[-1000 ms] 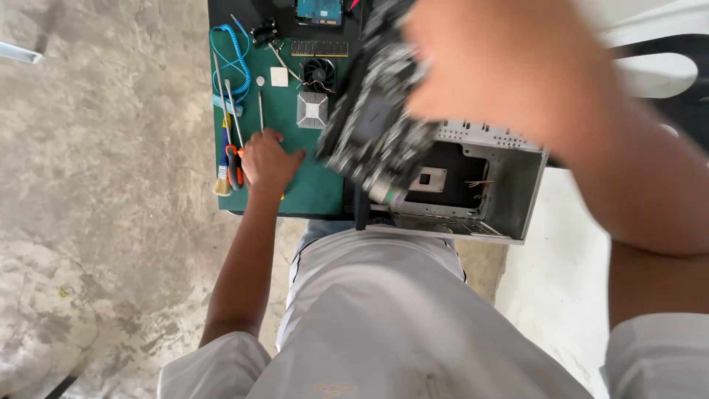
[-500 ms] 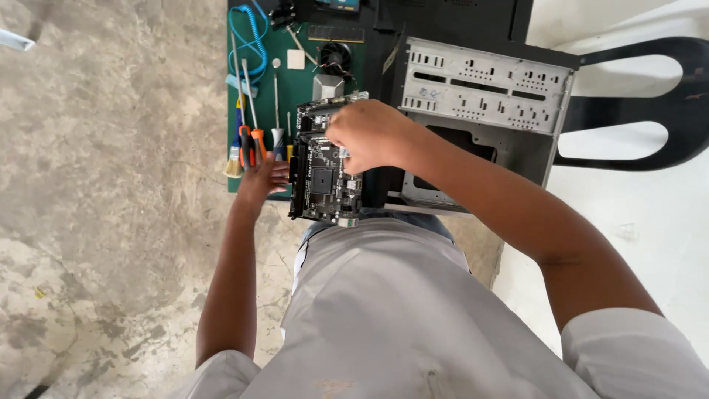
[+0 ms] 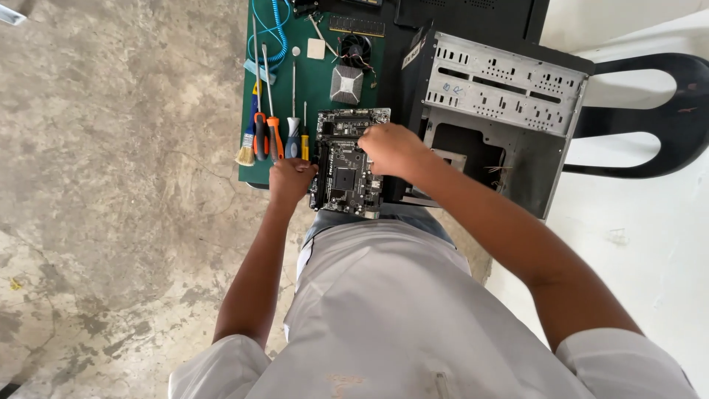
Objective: The person disassembles computer components, specifically removing the CPU and motherboard from a case, and cleans them using a brush.
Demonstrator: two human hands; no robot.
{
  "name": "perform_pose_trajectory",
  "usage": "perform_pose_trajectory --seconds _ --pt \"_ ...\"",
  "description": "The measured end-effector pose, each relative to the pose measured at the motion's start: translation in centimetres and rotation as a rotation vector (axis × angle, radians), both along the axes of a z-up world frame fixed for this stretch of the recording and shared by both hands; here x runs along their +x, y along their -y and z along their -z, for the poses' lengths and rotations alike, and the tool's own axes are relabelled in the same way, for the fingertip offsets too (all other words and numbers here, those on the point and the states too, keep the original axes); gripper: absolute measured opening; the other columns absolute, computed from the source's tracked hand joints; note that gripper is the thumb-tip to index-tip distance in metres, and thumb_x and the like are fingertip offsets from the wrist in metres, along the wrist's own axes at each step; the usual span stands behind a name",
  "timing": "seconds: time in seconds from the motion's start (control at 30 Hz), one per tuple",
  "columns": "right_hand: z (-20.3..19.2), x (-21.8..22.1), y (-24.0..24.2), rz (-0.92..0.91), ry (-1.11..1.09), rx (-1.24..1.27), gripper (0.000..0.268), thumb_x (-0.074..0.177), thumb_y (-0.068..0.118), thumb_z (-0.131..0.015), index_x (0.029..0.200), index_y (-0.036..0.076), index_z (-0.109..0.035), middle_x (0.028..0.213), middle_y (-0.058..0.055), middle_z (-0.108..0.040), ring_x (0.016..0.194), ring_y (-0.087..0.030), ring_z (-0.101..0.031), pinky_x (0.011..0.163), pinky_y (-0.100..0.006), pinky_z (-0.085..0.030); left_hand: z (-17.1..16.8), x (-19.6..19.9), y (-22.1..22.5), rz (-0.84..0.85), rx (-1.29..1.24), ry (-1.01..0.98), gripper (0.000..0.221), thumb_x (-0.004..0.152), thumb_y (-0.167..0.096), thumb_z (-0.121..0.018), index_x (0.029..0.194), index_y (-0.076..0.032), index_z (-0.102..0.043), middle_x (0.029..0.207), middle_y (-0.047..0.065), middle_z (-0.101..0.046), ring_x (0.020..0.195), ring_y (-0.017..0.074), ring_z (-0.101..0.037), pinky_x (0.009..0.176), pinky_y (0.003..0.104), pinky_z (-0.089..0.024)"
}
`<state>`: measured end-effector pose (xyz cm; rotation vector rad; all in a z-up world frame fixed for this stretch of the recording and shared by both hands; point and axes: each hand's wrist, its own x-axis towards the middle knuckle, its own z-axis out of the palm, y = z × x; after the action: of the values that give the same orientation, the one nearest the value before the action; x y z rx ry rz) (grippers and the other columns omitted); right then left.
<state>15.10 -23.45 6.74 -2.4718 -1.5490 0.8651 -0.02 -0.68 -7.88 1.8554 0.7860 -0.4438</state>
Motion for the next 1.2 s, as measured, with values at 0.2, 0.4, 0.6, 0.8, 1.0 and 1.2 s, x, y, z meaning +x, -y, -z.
perform_pose_trajectory --seconds 0.2,0.4,0.6,0.8,1.0,1.2 --pt "10.1 -3.6 -0.2 0.209 0.272 -0.017 0.040 0.066 0.006 -0.075 0.054 0.010 -0.038 0.051 -0.001 -0.039 0.048 -0.021 -0.051 0.048 -0.035 -0.050 -0.7 0.2 0.9 0.102 0.258 -0.014 0.025 0.078 -0.028 -0.076 0.098 -0.013 -0.079 0.084 0.007 -0.076 0.083 0.0355 -0.074 0.075 0.051 -0.063" --pt "11.0 -5.0 -1.6 0.256 0.601 -0.018 0.043 0.056 -0.001 -0.075 0.052 0.016 -0.036 0.047 -0.002 -0.038 0.043 -0.020 -0.047 0.039 -0.032 -0.044 -2.5 0.2 1.8 0.244 0.460 0.003 0.022 0.085 -0.025 -0.069 0.096 -0.007 -0.078 0.081 0.013 -0.071 0.077 0.0401 -0.074 0.069 0.054 -0.063" --pt "10.9 -5.4 -2.2 0.325 0.689 -0.007 0.036 0.057 -0.011 -0.071 0.045 0.013 -0.046 0.042 -0.005 -0.041 0.046 -0.022 -0.051 0.042 -0.034 -0.046 -0.3 0.0 2.5 0.328 0.645 0.061 0.023 0.090 -0.031 -0.064 0.092 -0.011 -0.074 0.084 0.007 -0.069 0.075 0.0359 -0.074 0.066 0.050 -0.063" --pt "11.3 -5.3 -2.3 0.253 0.742 -0.014 0.030 0.057 -0.008 -0.072 0.046 0.014 -0.055 0.044 -0.005 -0.048 0.051 -0.026 -0.055 0.056 -0.045 -0.045 0.2 -0.1 2.7 0.356 0.683 0.103 0.019 0.092 -0.028 -0.064 0.089 -0.010 -0.071 0.084 0.006 -0.067 0.075 0.0352 -0.074 0.066 0.049 -0.063" --pt "14.5 -5.3 -2.1 0.240 0.742 -0.057 0.025 0.062 -0.006 -0.075 0.051 0.013 -0.064 0.047 -0.008 -0.053 0.052 -0.032 -0.055 0.055 -0.052 -0.042 0.1 0.1 2.8 0.335 0.693 0.126 0.019 0.092 -0.030 -0.066 0.088 -0.011 -0.070 0.084 0.004 -0.066 0.071 0.0360 -0.073 0.063 0.049 -0.063" --pt "2.3 -6.5 -3.3 0.405 0.465 -0.043 0.009 0.080 0.000 -0.068 0.083 0.005 -0.074 0.076 -0.013 -0.070 0.080 -0.033 -0.068 0.072 -0.050 -0.050 -3.8 -0.6 2.5 0.349 0.682 0.159 0.021 0.096 -0.034 -0.062 0.095 -0.014 -0.069 0.087 0.005 -0.065 0.075 0.0362 -0.073 0.065 0.051 -0.063"
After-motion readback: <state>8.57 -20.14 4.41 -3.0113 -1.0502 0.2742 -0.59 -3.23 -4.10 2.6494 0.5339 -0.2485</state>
